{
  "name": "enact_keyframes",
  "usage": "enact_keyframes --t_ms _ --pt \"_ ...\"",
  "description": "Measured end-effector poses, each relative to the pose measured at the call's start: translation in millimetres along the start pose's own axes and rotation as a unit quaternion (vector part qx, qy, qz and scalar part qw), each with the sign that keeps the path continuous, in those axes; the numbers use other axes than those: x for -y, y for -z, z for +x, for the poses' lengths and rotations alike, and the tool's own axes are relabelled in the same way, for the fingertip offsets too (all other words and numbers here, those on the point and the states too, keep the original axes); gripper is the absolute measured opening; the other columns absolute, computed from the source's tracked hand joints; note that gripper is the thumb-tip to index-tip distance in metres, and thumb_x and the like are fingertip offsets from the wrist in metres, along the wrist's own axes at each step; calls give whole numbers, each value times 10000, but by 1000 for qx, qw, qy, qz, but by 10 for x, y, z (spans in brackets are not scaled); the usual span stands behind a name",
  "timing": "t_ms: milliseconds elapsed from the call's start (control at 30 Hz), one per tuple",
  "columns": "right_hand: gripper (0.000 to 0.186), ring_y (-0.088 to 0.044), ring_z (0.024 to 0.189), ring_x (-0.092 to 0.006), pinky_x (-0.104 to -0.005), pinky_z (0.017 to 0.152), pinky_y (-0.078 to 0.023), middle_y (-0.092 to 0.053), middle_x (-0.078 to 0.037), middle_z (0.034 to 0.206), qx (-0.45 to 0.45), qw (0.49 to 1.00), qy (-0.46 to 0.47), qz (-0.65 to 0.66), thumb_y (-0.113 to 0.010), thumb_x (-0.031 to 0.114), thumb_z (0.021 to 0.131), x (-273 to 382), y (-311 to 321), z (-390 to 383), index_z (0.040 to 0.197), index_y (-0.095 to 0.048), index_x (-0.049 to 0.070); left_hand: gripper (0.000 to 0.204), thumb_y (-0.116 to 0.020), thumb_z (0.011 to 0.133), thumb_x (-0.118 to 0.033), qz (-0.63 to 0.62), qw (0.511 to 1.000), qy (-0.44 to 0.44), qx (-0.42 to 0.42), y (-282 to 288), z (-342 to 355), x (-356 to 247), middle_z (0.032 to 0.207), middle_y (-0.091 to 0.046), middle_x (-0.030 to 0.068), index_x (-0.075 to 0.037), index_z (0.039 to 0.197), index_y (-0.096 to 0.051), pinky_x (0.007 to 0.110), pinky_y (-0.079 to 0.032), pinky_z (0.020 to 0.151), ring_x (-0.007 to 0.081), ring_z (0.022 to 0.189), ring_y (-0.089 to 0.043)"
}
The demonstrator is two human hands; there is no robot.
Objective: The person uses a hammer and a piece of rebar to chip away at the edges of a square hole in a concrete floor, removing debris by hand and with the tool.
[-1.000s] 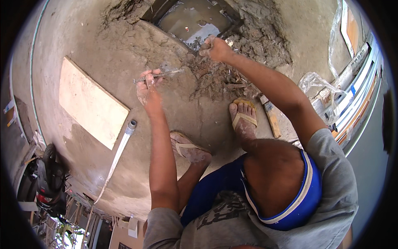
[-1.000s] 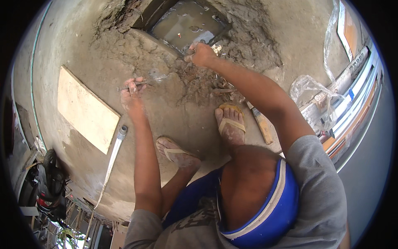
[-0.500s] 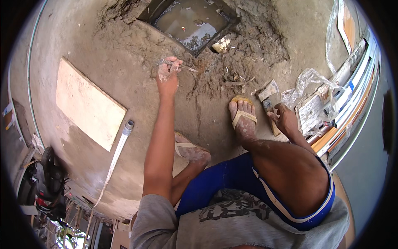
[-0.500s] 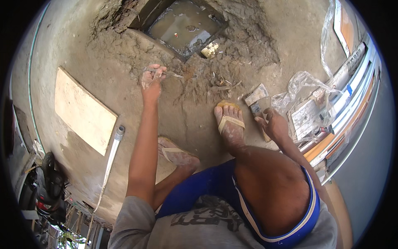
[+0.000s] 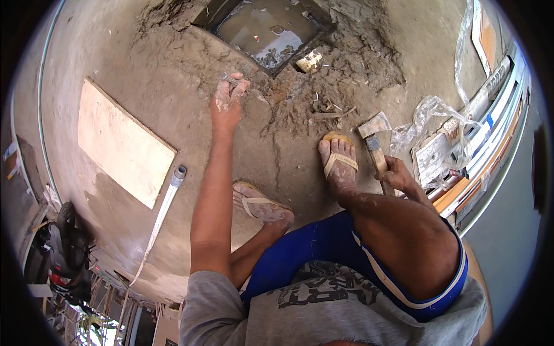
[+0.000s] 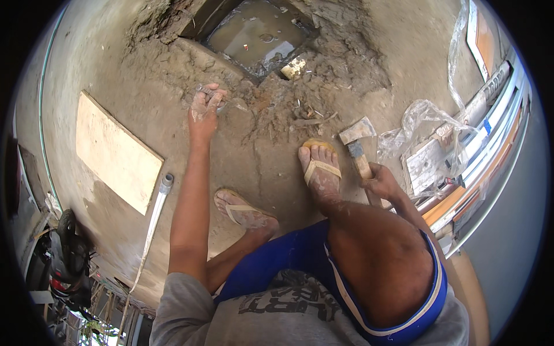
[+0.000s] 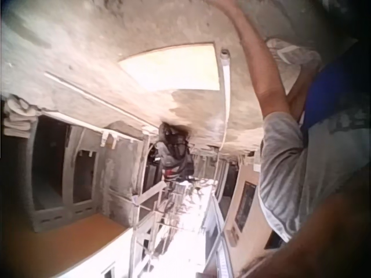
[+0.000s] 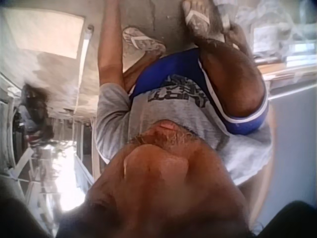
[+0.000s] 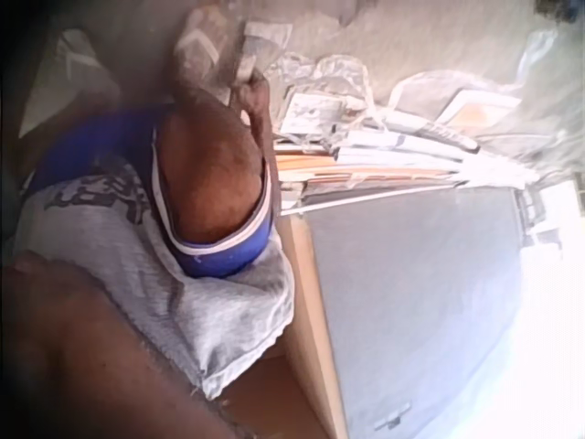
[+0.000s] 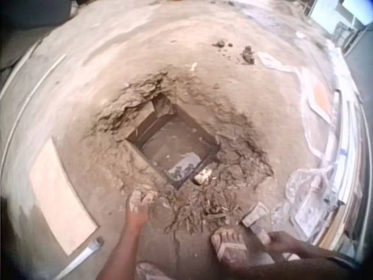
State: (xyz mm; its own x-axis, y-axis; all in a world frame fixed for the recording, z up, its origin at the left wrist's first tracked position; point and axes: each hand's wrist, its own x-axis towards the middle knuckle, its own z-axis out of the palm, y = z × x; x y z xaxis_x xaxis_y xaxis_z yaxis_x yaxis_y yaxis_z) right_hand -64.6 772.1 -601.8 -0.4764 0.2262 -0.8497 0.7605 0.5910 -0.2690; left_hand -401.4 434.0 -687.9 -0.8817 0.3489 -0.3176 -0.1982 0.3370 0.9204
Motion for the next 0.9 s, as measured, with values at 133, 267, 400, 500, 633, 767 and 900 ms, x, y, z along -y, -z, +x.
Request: enact_keyframes --t_ms 133,267,400,500,633,767,900 --pt "290 -608 523 -155 -278 461 -483 -582 -44 711 176 866 -92 459 -646 11 815 266 142 -119 1088 -547 24 204 -606 986 -47 -79 997 15 -15 -162 -72 278 1036 -708 99 -3 1184 -598 284 -569 789 157 973 -680" --pt "312 -534 480 -130 -269 439 -427 -581 -32 687 121 919 -72 369 -702 61 833 284 216 -130 1096 -548 -6 167 -613 981 -37 -83 996 25 -20 -326 -128 347 1035 -685 104 2 1142 -596 280 -579 777 158 968 -680" --pt "382 -600 562 -161 -305 504 -475 -609 -77 702 44 964 -12 263 -731 131 838 653 303 -215 1139 -553 -22 155 -623 979 -45 -47 998 21 -33 -347 -160 355 1034 -675 82 -3 1126 -602 280 -580 767 146 944 -676" --pt "452 -660 650 -269 -378 606 -520 -651 -161 753 -17 995 89 42 -755 166 815 880 365 -44 1185 -571 -16 137 -659 967 -105 -95 992 6 -84 -399 -196 368 860 -661 35 -22 1072 -629 266 -501 709 106 779 -618" --pt "477 -660 792 -421 -431 732 -538 -672 -257 890 -59 988 136 -49 -745 139 764 1248 506 196 1201 -606 9 138 -658 962 -92 -22 996 12 -83 -383 -222 398 836 -645 26 -32 1082 -627 257 -490 711 107 777 -612" --pt "578 -633 978 -446 -430 850 -523 -638 -278 1069 105 948 265 141 -698 113 757 1300 579 395 1307 -563 -1 132 -620 978 -44 -67 993 37 -89 -301 -292 325 996 -679 80 -3 1103 -623 279 -583 767 126 924 -666" --pt "518 -641 961 -453 -495 834 -513 -651 -268 1032 -61 924 349 -144 -574 140 891 1533 672 789 1386 -468 32 132 -608 983 -41 -97 982 40 -156 -61 -281 126 1024 -684 98 0 1108 -603 284 -591 786 145 932 -672"
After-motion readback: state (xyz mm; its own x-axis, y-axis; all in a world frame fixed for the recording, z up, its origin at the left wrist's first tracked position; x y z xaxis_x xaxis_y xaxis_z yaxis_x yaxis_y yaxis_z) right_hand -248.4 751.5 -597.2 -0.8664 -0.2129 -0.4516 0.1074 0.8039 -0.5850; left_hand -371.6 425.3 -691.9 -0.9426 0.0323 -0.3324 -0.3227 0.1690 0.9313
